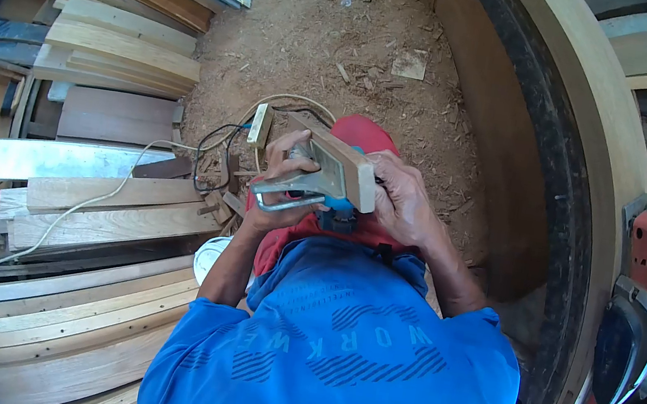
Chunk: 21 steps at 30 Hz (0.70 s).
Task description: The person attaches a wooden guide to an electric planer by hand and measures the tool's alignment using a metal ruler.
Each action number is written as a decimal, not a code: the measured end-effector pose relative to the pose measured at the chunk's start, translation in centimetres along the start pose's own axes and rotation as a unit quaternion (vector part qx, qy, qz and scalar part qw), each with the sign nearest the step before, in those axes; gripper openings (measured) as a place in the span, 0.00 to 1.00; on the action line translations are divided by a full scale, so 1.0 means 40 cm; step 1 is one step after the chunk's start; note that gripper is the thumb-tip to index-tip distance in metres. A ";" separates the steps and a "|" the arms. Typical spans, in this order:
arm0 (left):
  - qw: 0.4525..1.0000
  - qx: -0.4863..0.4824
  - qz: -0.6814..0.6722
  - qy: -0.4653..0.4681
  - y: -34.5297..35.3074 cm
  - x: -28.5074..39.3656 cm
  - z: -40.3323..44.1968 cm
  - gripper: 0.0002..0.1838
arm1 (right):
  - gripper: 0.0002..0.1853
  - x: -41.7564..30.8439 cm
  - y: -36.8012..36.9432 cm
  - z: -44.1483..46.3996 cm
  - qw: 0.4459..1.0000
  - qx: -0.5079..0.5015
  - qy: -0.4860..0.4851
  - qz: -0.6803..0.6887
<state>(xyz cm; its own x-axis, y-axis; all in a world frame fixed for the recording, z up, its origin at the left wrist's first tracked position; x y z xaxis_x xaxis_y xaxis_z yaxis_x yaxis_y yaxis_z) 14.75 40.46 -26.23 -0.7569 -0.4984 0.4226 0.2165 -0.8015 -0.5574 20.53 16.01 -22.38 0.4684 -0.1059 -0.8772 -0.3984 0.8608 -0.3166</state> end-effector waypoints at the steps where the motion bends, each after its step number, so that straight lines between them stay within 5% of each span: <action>1: 1.000 0.005 0.010 0.003 0.001 0.012 -0.001 0.39 | 0.13 -0.016 0.000 -0.010 0.999 0.026 0.018 0.007; 4: 0.999 0.000 0.040 -0.010 0.007 0.031 0.000 0.38 | 0.12 -0.038 -0.036 -0.066 0.984 0.126 0.111 -0.054; 7: 0.998 0.005 0.058 -0.021 0.021 0.040 -0.015 0.37 | 0.14 -0.073 -0.022 -0.096 0.983 0.035 0.139 -0.113; 11: 0.997 0.023 0.073 -0.032 0.048 0.055 -0.075 0.38 | 0.12 -0.060 0.013 -0.123 0.988 0.069 0.107 -0.091; 16: 0.990 0.047 0.121 -0.047 0.057 0.112 -0.088 0.23 | 0.12 -0.028 0.042 -0.190 0.989 0.086 0.077 -0.088; 21: 0.990 0.039 0.124 -0.049 0.052 0.119 -0.092 0.24 | 0.17 -0.022 0.053 -0.185 0.987 0.072 0.093 -0.107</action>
Point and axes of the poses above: each hand's wrist, its own z-axis towards the middle knuckle, its own y-axis out of the palm, x = y × z, the point moved 2 cm from there along z, towards the middle knuckle, and after that the axes turned 13 degrees about y, right-handed, at the moved point
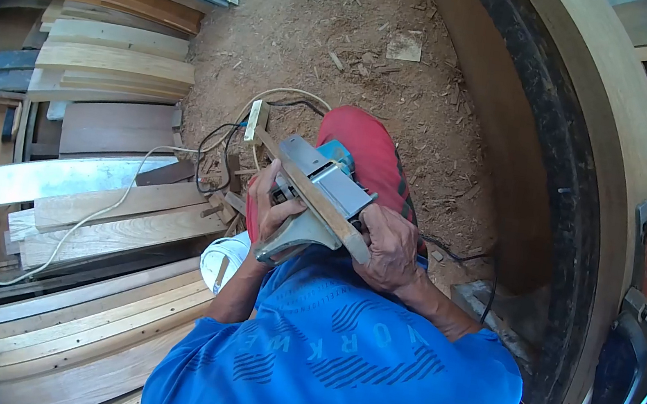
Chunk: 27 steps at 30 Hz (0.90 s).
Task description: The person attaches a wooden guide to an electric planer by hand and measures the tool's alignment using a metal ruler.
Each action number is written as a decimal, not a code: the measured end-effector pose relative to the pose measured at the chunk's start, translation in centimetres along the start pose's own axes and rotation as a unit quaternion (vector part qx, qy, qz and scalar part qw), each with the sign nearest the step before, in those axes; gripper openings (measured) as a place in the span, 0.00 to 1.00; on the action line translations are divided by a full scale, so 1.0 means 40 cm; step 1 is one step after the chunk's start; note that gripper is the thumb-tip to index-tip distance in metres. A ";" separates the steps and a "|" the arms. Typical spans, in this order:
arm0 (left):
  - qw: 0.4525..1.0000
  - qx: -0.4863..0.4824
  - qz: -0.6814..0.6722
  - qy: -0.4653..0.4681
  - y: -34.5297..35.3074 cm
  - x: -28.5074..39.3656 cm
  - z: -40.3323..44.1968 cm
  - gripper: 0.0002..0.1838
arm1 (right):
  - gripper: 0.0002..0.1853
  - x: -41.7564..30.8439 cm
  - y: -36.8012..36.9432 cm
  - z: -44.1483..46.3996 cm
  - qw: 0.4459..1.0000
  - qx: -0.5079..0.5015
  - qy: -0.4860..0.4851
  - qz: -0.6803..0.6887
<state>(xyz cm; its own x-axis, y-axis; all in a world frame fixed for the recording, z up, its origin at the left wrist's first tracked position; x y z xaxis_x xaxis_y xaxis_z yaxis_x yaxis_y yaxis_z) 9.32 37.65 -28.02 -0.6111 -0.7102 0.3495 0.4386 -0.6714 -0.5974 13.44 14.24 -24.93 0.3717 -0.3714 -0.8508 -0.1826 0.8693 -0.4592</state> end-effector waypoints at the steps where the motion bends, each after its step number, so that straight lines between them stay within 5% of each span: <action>1: 1.000 0.001 -0.001 0.001 0.003 -0.002 -0.004 0.24 | 0.18 -0.009 -0.006 0.006 1.000 -0.005 0.008 -0.001; 10: 1.000 -0.005 -0.010 -0.018 -0.003 -0.005 -0.011 0.25 | 0.18 0.043 -0.004 -0.005 0.997 -0.076 0.029 0.016; 13: 1.000 -0.011 -0.004 -0.019 -0.008 -0.005 -0.002 0.26 | 0.24 0.072 -0.039 0.021 0.945 -0.242 0.209 0.072; 16: 1.000 -0.002 0.003 0.009 0.007 -0.021 -0.022 0.27 | 0.34 0.069 -0.086 0.103 0.985 -0.138 0.100 0.035; 17: 1.000 -0.004 0.001 0.008 0.007 -0.020 -0.028 0.27 | 0.45 0.071 -0.076 0.120 0.971 -0.196 0.101 0.096; 20: 1.000 0.000 -0.013 -0.006 -0.007 -0.024 -0.022 0.28 | 0.49 0.105 -0.008 0.136 0.940 -0.308 0.032 0.144; 27: 0.992 0.080 -0.031 -0.091 -0.030 -0.074 -0.072 0.36 | 0.42 0.039 0.115 0.234 0.960 -0.280 0.000 0.016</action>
Point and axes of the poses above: each hand's wrist, its own z-axis towards the middle knuckle, its own y-axis out of the palm, x = y × z, the point moved 2 cm from there along z, towards the middle knuckle, and after that the axes turned 13 degrees about y, right-handed, at the moved point
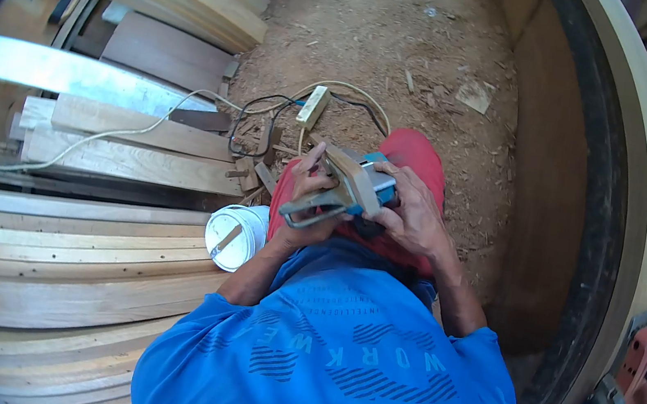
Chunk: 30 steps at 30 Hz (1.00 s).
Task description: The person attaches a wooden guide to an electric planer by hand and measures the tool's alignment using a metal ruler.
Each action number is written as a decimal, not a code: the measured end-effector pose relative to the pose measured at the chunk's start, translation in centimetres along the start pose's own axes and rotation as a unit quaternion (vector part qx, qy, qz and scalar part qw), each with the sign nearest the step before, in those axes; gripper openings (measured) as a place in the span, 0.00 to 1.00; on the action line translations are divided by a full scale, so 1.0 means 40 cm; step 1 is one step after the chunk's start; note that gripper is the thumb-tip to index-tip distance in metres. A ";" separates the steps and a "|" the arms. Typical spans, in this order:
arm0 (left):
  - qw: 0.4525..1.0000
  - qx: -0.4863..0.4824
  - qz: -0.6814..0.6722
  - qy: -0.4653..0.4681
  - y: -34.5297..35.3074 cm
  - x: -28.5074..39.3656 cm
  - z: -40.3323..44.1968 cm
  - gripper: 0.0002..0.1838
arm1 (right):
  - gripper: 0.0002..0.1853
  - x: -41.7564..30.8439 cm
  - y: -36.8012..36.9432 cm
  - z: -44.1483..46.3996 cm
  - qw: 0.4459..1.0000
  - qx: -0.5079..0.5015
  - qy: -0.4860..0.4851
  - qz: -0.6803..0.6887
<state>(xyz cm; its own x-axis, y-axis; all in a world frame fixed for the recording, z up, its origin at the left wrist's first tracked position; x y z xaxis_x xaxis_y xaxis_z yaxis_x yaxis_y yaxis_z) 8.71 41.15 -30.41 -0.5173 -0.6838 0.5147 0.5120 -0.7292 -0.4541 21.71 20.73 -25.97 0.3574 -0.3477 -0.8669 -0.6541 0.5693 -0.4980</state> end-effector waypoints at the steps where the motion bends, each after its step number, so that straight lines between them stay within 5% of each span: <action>1: 0.999 0.020 -0.013 -0.026 -0.004 -0.016 -0.017 0.37 | 0.39 0.000 0.018 0.026 1.000 -0.001 -0.004 -0.005; 12: 0.963 0.147 -0.060 -0.217 -0.019 -0.098 -0.130 0.39 | 0.23 -0.033 0.128 0.234 0.995 -0.059 -0.028 -0.080; 20: 0.930 0.243 -0.072 -0.265 -0.141 -0.114 -0.046 0.37 | 0.28 -0.212 0.104 0.380 0.985 -0.071 -0.129 -0.085; 27: 0.916 0.324 0.066 -0.226 -0.289 0.046 0.013 0.46 | 0.33 -0.427 0.099 0.442 0.953 -0.151 -0.263 -0.028; 28: 0.903 0.352 0.033 -0.244 -0.308 0.097 0.083 0.36 | 0.34 -0.445 0.096 0.437 0.949 -0.156 -0.272 -0.011; 30: 0.899 0.345 0.058 -0.262 -0.353 0.132 0.058 0.37 | 0.35 -0.480 0.088 0.429 0.940 -0.161 -0.299 0.012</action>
Point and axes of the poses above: each hand's wrist, its own z-axis towards the middle knuckle, its own y-axis out of the palm, x = y × z, the point moved 2 cm from there along z, towards the middle knuckle, and after that the axes turned 13 degrees about y, right-handed, at the moved point
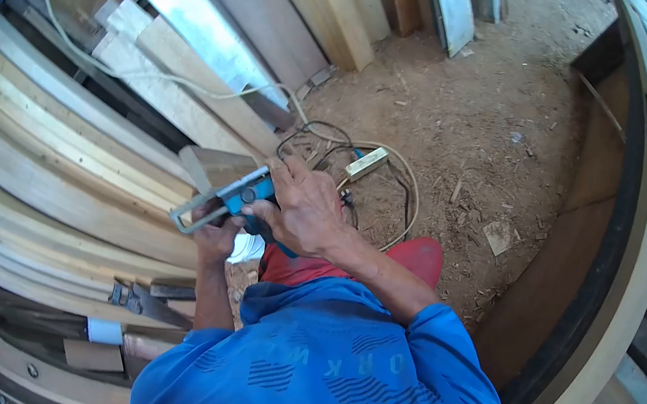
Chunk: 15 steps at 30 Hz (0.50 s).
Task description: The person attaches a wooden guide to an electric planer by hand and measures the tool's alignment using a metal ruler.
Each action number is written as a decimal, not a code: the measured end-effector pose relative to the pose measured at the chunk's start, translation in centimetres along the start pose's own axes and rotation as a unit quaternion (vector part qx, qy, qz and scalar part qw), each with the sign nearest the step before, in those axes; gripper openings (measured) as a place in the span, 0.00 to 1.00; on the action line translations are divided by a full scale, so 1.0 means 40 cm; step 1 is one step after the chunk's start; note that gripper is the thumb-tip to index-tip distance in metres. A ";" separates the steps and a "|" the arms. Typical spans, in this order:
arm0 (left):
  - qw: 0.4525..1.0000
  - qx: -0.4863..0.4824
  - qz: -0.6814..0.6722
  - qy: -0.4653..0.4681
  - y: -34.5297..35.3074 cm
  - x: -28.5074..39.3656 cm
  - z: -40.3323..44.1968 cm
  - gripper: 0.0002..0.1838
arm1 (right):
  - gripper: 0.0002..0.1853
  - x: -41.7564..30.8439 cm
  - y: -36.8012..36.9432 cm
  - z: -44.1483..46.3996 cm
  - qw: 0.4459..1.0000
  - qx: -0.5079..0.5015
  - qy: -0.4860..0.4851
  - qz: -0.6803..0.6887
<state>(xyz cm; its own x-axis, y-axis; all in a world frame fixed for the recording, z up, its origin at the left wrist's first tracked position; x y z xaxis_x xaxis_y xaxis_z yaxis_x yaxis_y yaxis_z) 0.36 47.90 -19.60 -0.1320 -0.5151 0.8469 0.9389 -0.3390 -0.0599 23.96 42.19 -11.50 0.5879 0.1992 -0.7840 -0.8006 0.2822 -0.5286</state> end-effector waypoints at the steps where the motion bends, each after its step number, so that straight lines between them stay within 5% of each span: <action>1: 1.000 0.006 0.005 0.017 -0.005 0.015 0.003 0.39 | 0.35 -0.023 0.007 0.002 1.000 -0.003 -0.019 0.013; 5: 0.996 -0.005 0.051 0.080 -0.026 0.008 -0.008 0.44 | 0.38 -0.003 0.074 -0.039 0.999 0.023 -0.040 0.009; 10: 0.987 -0.109 0.045 0.108 -0.025 -0.110 -0.069 0.39 | 0.36 0.098 0.151 -0.161 0.996 -0.028 0.087 -0.005; 15: 0.962 -0.158 0.165 0.149 -0.049 -0.151 -0.110 0.42 | 0.37 0.142 0.194 -0.232 0.995 -0.020 0.099 -0.023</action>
<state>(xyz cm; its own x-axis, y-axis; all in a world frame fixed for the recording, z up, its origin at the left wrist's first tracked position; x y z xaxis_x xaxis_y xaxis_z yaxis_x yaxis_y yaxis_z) -2.09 48.21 -26.95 0.0261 -0.8229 0.5676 0.8077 -0.3172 -0.4970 20.02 36.81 -23.04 0.5921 -0.0030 -0.8058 -0.7803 0.2478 -0.5742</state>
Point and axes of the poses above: each hand's wrist, its own z-axis towards the middle knuckle, its own y-axis out of the palm, x = y × z, the point moved 2 cm from there along z, towards the middle knuckle, and after that the axes turned 13 degrees about y, right-handed, at the moved point
